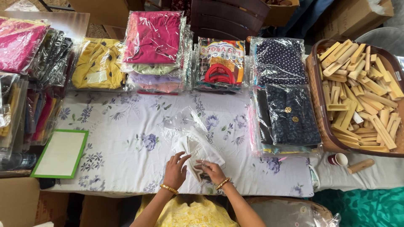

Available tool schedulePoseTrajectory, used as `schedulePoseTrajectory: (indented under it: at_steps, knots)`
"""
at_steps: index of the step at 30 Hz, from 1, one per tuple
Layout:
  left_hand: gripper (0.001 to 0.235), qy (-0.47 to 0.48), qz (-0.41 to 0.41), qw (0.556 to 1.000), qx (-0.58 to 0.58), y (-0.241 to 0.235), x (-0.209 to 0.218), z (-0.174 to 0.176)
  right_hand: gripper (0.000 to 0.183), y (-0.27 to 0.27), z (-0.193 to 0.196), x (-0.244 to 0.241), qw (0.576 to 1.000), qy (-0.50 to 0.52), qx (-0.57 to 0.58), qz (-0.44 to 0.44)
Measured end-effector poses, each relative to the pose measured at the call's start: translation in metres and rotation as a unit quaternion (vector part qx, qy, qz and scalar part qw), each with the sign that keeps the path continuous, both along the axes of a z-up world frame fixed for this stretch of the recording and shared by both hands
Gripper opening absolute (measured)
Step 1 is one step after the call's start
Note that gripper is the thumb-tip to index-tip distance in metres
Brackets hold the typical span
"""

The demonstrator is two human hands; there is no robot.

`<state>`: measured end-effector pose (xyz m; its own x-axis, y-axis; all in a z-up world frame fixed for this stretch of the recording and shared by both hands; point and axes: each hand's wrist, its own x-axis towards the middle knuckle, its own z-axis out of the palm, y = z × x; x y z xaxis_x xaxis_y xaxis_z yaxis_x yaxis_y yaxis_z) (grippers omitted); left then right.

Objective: The person folds a yellow polka-dot garment on a table, wraps it in a clear plastic bag, and places it on a stack of packaged clothes. They then fold a white garment, wrap it in plastic, and hold the wrapped item.

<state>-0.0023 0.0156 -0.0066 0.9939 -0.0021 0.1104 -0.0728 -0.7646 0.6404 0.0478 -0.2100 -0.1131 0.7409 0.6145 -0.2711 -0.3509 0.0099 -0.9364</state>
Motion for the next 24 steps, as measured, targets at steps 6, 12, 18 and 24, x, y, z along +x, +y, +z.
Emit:
schedulePoseTrajectory:
  at_steps: [6, 12, 18, 24]
  knots:
    - [0.055, 0.003, 0.011, 1.0, 0.001, 0.007, -0.008, -0.009, 0.055, 0.018, 0.009, 0.006, 0.916, -0.326, -0.232, -0.002]
    - [0.055, 0.007, 0.027, 1.0, 0.0, 0.013, -0.015, -0.014, 0.081, 0.048, 0.033, 0.001, 0.845, -0.431, -0.256, 0.187]
    - [0.055, 0.016, 0.036, 0.999, 0.005, 0.016, -0.02, -0.015, 0.084, 0.069, 0.011, -0.005, 0.777, -0.497, -0.371, 0.104]
    - [0.055, 0.036, 0.035, 0.999, 0.007, 0.019, -0.026, -0.02, 0.085, 0.064, 0.033, -0.001, 0.711, -0.51, -0.473, 0.105]
